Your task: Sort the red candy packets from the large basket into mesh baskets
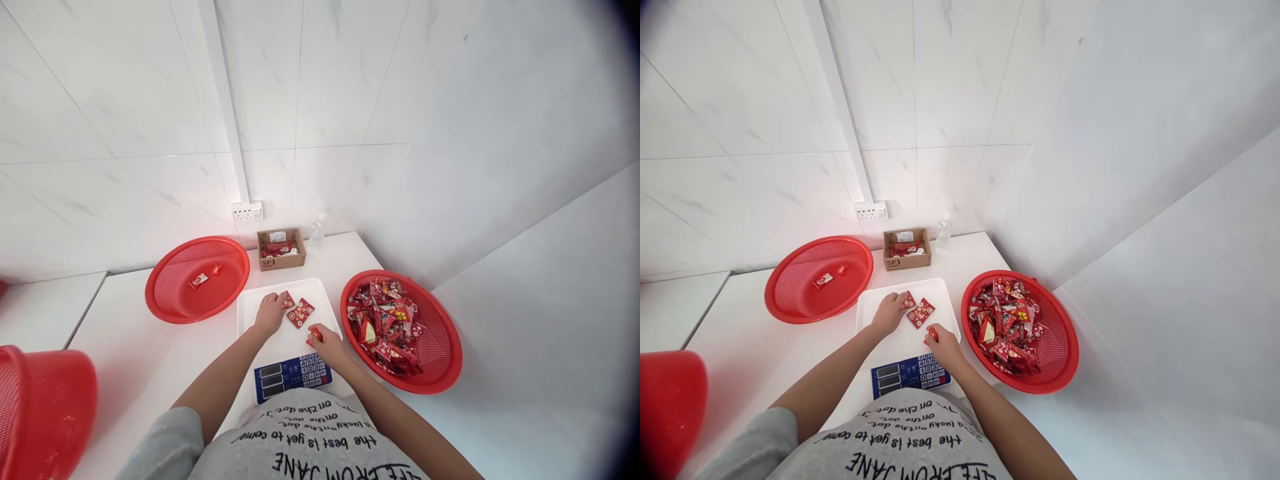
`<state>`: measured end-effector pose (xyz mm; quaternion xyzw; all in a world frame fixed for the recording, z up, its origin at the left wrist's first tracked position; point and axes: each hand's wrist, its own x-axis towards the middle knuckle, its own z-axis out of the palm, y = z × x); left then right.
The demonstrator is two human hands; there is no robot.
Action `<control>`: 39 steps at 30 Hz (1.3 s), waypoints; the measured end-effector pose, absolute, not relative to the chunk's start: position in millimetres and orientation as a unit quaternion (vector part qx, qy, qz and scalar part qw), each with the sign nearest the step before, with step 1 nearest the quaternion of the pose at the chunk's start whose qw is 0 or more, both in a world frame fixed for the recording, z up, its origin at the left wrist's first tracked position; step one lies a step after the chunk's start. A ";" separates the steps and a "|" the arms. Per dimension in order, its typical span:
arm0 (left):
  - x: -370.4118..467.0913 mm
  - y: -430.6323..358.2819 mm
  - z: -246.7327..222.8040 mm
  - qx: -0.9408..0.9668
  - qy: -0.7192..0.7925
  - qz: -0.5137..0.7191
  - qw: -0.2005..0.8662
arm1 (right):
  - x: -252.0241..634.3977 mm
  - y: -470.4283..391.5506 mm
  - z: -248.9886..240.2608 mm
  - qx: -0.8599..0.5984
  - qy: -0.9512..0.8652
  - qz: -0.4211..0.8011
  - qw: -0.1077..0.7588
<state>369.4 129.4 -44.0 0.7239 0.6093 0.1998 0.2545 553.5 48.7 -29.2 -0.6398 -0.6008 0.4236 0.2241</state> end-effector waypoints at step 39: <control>379.8 63.3 -4.5 0.338 0.434 0.372 0.747 | 544.0 61.1 -8.4 -0.472 -0.398 0.692 0.375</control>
